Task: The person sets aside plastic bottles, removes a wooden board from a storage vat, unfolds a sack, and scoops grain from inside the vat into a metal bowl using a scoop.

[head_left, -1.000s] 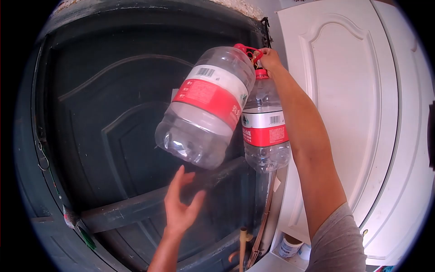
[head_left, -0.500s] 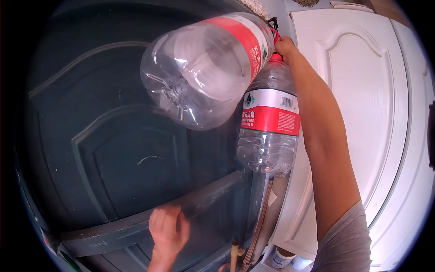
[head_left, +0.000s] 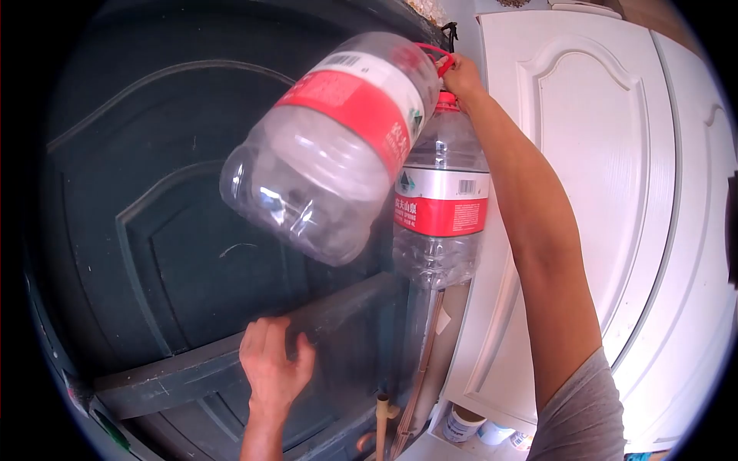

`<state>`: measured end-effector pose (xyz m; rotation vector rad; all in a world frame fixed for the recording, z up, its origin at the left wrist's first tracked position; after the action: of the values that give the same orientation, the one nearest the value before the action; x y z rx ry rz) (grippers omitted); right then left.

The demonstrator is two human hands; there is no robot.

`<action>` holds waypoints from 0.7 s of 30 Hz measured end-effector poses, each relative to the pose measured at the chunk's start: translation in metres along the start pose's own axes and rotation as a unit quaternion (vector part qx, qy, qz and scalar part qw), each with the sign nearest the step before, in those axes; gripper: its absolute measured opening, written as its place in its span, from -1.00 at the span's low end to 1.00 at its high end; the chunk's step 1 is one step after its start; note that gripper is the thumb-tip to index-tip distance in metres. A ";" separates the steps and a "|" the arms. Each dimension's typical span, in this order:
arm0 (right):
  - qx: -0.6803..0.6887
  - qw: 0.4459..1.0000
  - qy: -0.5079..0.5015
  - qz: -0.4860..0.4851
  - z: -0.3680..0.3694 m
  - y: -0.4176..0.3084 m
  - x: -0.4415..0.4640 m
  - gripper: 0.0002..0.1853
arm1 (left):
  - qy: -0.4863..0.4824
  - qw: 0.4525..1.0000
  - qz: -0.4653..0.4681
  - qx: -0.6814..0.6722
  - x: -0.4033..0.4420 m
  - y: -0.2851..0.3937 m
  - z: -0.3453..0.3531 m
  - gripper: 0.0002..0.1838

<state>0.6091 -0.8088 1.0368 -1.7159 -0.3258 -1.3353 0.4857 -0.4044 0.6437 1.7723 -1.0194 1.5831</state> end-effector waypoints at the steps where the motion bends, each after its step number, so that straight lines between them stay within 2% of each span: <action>1: 0.012 1.000 -0.006 -0.018 0.002 0.001 0.001 -0.82 | 0.001 1.000 -0.002 -0.008 0.000 0.001 -0.001 -0.74; 2: -0.040 0.998 0.031 -0.035 0.004 -0.007 -0.012 -0.84 | 0.001 1.000 -0.007 -0.015 0.000 0.002 -0.002 -0.73; 6: 0.012 0.999 -0.015 0.047 0.005 -0.057 -0.063 -0.86 | -0.010 0.999 -0.016 -0.032 0.002 0.005 -0.008 -0.74; 11: 0.004 0.998 -0.055 0.037 0.003 -0.099 -0.104 -0.88 | -0.020 0.997 -0.028 -0.072 0.001 0.008 -0.017 -0.75; 15: 0.002 0.997 -0.079 0.014 0.005 -0.121 -0.125 -0.86 | -0.023 0.980 -0.078 -0.184 -0.010 0.005 -0.026 -0.69; 16: 0.009 0.996 -0.085 0.010 0.005 -0.126 -0.132 -0.86 | -0.026 0.967 -0.115 -0.225 -0.013 0.012 -0.036 -0.70; 19: 0.023 0.995 -0.096 -0.016 0.005 -0.140 -0.155 -0.84 | 0.055 0.916 -0.189 -0.350 -0.046 0.025 -0.043 -0.72; 21: 0.035 0.994 -0.103 -0.029 0.003 -0.147 -0.169 -0.83 | 0.045 0.870 -0.221 -0.438 -0.063 0.037 -0.053 -0.66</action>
<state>0.4478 -0.6733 0.9612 -1.8001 -0.5384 -1.1759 0.4242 -0.3709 0.5872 1.1486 -0.9673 0.7098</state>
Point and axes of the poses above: each hand's wrist, its own x-axis towards the middle knuckle, its own z-axis out of the palm, y = z × x, the point moved 2 cm from there along x, towards the middle knuckle, and after that the axes turned 12 degrees about z, right-handed, at the moved point
